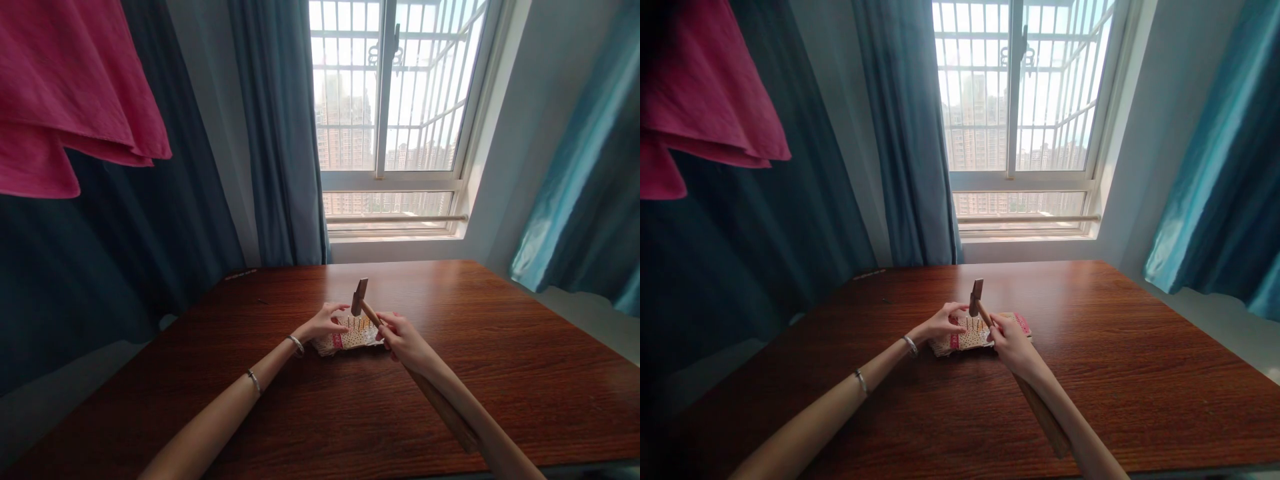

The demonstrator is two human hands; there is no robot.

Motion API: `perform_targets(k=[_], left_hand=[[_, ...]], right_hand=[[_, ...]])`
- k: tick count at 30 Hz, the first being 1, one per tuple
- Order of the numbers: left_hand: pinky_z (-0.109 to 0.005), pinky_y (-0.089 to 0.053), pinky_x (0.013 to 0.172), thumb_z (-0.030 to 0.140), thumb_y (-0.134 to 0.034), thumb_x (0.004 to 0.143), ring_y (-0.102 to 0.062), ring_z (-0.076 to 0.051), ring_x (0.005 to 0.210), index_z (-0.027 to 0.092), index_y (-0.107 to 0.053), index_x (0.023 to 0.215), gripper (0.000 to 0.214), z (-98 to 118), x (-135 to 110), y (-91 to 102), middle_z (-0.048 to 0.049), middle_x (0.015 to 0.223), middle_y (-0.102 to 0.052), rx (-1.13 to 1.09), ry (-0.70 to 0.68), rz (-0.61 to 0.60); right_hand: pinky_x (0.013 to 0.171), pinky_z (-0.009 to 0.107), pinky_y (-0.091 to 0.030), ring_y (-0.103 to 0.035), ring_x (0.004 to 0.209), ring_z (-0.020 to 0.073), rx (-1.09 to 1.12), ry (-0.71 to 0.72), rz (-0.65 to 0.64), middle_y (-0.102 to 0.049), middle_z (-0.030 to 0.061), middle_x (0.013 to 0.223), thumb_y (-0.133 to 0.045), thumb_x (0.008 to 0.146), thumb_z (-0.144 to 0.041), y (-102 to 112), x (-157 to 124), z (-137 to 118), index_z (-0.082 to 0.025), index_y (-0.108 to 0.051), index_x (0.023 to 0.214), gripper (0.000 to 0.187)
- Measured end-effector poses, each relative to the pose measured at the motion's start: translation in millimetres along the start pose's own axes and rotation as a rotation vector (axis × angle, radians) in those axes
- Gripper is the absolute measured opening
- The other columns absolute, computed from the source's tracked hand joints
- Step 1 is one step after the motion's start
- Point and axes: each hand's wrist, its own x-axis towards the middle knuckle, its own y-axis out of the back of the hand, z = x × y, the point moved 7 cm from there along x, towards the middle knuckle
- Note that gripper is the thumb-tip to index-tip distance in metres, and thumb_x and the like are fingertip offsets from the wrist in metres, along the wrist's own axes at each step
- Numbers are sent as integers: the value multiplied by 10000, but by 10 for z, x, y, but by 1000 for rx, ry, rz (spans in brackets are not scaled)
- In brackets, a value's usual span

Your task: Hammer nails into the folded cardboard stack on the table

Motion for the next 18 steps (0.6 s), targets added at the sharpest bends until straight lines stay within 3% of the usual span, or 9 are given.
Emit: perform_targets(k=[3, 7, 11, 18], left_hand=[[-294, -393, 826, 397, -742, 512, -470, -218, 1006, 178, -554, 1109, 663, -75, -32, 197, -80, 1100, -528, 27, 40, 0], [-290, -422, 749, 425, -704, 560, -536, -197, 861, 142, -625, 971, 505, -120, -95, 359, -65, 926, -602, -3, 91, -59], [-243, -420, 643, 416, -623, 670, -560, -153, 710, 112, -673, 890, 378, -118, -174, 327, -63, 796, -642, -27, 80, -104], [-227, -409, 591, 401, -593, 705, -566, -146, 656, 111, -704, 835, 337, -132, -158, 156, -71, 755, -665, 22, 30, 47]], right_hand=[[362, 155, -296, -399, 466, 71, 1, -5, -1, -511, -10, 662, -371, 796, -284, 23, -9, -12, -174, -504, 1162, 404], [348, 153, -282, -382, 449, 65, 14, -13, 9, -511, -12, 664, -378, 794, -299, 48, -22, -19, -177, -512, 1151, 401], [337, 159, -283, -362, 425, 61, 47, -24, 14, -498, -15, 655, -378, 792, -313, 38, -16, -25, -169, -509, 1145, 404], [357, 162, -303, -391, 445, 67, 14, -2, 16, -500, -12, 648, -385, 781, -275, -1, 23, -90, -152, -527, 1112, 380]])
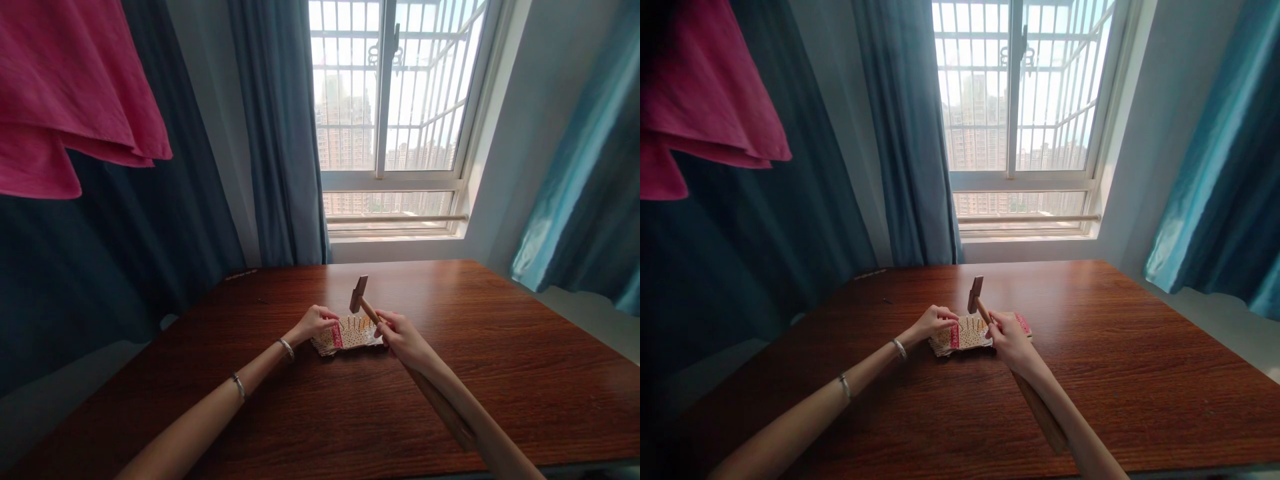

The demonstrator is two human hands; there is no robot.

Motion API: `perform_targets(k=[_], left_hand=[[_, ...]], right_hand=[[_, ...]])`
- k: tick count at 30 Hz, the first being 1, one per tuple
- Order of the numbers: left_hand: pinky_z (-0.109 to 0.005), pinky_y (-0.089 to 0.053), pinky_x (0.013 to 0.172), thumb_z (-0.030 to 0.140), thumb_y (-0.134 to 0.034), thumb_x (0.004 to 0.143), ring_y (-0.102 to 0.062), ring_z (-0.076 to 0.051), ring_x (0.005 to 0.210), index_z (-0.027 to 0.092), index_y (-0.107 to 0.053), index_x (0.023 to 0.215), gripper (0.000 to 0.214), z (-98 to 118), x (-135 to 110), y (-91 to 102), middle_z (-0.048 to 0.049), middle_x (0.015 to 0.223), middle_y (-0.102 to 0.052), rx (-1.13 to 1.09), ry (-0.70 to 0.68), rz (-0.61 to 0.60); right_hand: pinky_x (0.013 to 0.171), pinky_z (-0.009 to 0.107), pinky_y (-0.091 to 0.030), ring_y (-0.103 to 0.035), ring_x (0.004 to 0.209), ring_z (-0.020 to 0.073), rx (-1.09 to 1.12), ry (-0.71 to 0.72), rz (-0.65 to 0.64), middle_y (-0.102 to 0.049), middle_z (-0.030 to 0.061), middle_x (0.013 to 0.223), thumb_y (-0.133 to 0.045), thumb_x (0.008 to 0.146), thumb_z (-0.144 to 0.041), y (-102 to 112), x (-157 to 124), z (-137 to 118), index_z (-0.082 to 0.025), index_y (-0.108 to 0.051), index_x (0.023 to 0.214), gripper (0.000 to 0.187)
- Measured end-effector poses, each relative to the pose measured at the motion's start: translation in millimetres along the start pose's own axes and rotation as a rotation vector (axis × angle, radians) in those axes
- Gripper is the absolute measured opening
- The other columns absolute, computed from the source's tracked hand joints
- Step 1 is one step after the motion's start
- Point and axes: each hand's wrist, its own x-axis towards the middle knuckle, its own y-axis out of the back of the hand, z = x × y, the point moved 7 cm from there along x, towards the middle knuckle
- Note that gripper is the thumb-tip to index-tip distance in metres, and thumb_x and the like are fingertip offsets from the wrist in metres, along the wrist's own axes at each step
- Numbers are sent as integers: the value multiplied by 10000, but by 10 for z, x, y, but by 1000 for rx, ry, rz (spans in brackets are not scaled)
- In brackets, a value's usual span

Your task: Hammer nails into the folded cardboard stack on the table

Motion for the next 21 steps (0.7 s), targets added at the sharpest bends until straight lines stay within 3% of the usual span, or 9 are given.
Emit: perform_targets(k=[13, 21], left_hand=[[-220, -372, 564, 380, -575, 739, -529, -119, 587, 111, -700, 721, 297, 204, 6, -133, -43, 641, -631, 36, -92, 46], [-201, -329, 531, 390, -546, 767, -470, -93, 550, 112, -680, 661, 326, 201, -14, -192, -21, 588, -576, 76, -106, 97]], right_hand=[[413, 160, -301, -399, 431, 53, -145, 81, -27, -559, -4, 632, -376, 803, -224, -166, 136, -43, -156, -579, 925, 246], [443, 171, -308, -405, 448, 55, -231, 113, -54, -560, 0, 634, -365, 796, -181, -223, 163, -144, -147, -579, 859, 225]])
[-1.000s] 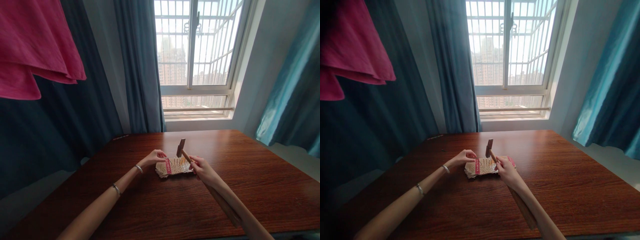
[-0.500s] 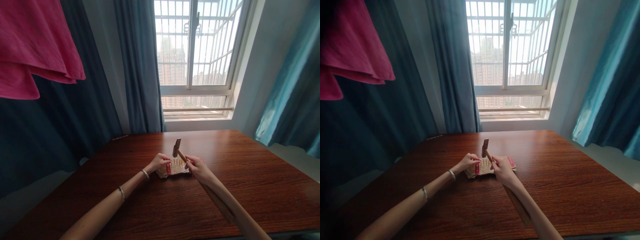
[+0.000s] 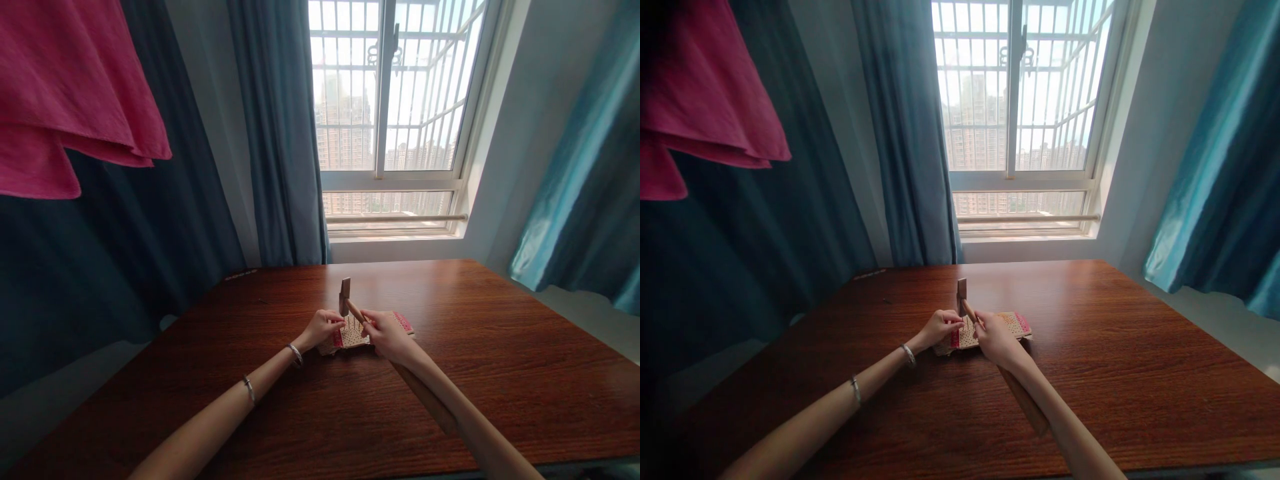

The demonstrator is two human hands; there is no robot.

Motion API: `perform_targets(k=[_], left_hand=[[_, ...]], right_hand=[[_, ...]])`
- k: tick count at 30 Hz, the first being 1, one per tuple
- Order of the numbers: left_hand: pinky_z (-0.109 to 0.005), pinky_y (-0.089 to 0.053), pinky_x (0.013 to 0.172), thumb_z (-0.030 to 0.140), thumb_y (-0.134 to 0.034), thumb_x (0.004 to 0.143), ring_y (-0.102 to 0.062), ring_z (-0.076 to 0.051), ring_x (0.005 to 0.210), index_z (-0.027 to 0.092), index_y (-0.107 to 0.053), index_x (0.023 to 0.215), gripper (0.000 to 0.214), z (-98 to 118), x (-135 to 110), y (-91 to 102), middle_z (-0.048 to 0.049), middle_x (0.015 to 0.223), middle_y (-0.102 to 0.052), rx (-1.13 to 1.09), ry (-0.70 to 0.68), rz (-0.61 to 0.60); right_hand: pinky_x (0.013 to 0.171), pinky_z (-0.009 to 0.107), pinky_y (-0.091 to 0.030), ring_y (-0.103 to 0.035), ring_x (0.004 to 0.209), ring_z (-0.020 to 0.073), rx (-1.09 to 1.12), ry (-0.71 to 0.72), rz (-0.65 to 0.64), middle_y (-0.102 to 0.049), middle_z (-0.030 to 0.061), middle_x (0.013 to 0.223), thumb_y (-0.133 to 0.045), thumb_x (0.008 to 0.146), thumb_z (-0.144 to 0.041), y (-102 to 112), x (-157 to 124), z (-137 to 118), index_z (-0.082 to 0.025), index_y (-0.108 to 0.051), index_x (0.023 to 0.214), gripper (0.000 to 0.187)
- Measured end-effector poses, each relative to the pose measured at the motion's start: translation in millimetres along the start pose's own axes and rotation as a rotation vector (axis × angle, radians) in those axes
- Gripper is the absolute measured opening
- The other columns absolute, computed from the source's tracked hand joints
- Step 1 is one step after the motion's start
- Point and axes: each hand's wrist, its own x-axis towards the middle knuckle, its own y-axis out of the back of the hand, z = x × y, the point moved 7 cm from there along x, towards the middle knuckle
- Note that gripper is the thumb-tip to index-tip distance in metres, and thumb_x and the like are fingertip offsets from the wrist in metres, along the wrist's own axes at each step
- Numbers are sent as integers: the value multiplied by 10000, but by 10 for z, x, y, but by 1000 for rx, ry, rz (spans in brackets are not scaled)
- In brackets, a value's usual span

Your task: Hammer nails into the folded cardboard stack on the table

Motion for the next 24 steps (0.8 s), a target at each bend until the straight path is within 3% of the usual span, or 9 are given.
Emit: perform_targets(k=[24], left_hand=[[-191, -328, 520, 379, -519, 781, -466, -89, 556, 107, -658, 623, 345, -43, -51, -38, -15, 605, -543, -26, 22, 24]], right_hand=[[446, 164, -311, -425, 490, 74, 40, 0, 20, -558, 1, 631, -371, 789, -188, -39, -31, -18, -153, -588, 861, 231]])
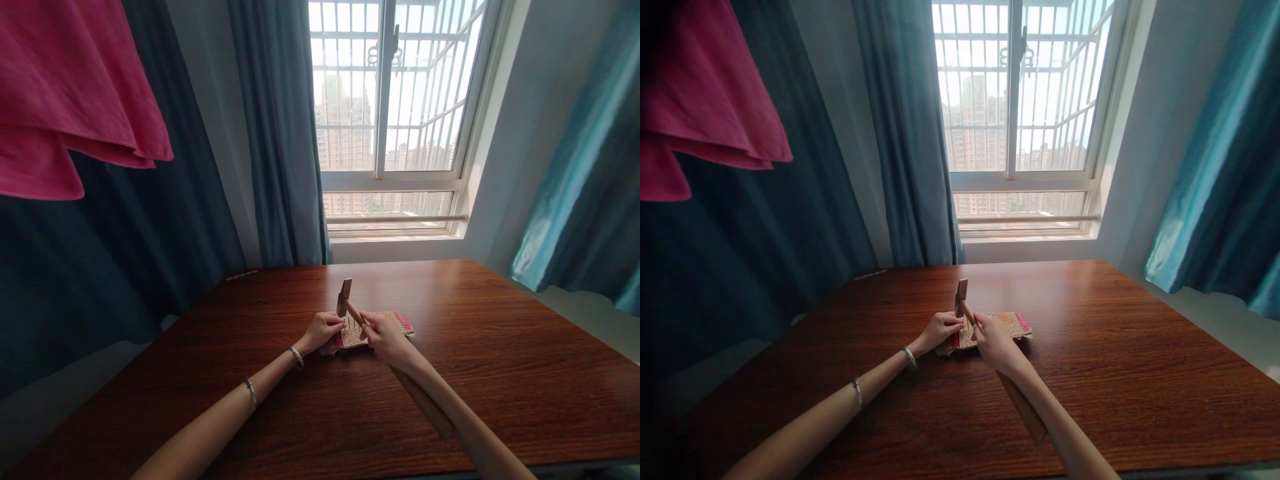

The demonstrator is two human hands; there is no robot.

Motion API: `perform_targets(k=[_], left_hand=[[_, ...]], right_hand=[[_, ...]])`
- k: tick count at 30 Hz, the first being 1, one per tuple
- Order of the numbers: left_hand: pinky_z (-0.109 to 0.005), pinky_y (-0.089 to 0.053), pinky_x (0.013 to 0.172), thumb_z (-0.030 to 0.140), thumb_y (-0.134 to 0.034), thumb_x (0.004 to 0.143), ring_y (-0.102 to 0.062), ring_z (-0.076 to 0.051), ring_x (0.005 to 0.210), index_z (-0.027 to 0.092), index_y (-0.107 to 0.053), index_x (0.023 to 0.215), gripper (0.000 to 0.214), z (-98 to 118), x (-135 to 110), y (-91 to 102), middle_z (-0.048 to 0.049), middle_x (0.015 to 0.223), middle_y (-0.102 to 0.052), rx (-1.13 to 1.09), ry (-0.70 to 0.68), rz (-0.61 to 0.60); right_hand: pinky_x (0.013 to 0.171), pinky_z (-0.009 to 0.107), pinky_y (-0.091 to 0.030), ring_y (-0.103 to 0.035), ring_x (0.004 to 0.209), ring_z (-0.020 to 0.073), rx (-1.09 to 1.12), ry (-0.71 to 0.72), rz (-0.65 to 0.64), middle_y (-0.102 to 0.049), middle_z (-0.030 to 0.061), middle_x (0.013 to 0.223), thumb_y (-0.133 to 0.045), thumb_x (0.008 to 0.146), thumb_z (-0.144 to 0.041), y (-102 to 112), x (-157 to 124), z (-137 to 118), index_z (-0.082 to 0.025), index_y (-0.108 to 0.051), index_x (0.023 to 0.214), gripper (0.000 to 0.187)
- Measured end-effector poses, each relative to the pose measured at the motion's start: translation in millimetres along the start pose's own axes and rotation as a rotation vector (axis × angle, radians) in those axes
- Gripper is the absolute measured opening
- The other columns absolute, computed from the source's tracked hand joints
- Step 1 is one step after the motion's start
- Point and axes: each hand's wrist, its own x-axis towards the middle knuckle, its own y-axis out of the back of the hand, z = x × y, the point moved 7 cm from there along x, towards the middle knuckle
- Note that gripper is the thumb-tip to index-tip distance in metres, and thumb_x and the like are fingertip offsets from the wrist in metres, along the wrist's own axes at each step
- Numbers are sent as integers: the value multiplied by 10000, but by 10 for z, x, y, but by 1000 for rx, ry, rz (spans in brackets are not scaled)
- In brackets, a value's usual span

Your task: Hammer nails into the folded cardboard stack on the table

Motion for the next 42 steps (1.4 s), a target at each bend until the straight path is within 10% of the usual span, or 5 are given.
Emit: perform_targets(k=[26, 33, 42], left_hand=[[-196, -359, 560, 334, -528, 778, -484, -99, 591, 127, -670, 622, 295, 85, -10, 22, -19, 630, -560, 27, 2, -8], [-211, -394, 623, 325, -540, 768, -525, -116, 640, 138, -693, 686, 255, 122, -15, 41, -36, 686, -599, 35, -3, -29], [-220, -419, 640, 299, -580, 726, -524, -118, 682, 158, -668, 950, 279, 72, -111, 166, -35, 785, -585, 68, 25, 41]], right_hand=[[387, 168, -340, -412, 456, 67, 208, -23, 19, -550, -4, 632, -406, 788, -265, 61, -57, -13, -150, -587, 1009, 307], [328, 190, -347, -383, 399, 56, 325, -130, 241, -614, 41, 731, -487, 747, -373, 494, -261, 276, -121, -483, 1210, 527], [708, 299, -436, -625, 816, 241, -430, -257, 490, -679, 129, 880, -433, 768, -290, 1345, -583, 1273, -145, -594, 1108, 403]])
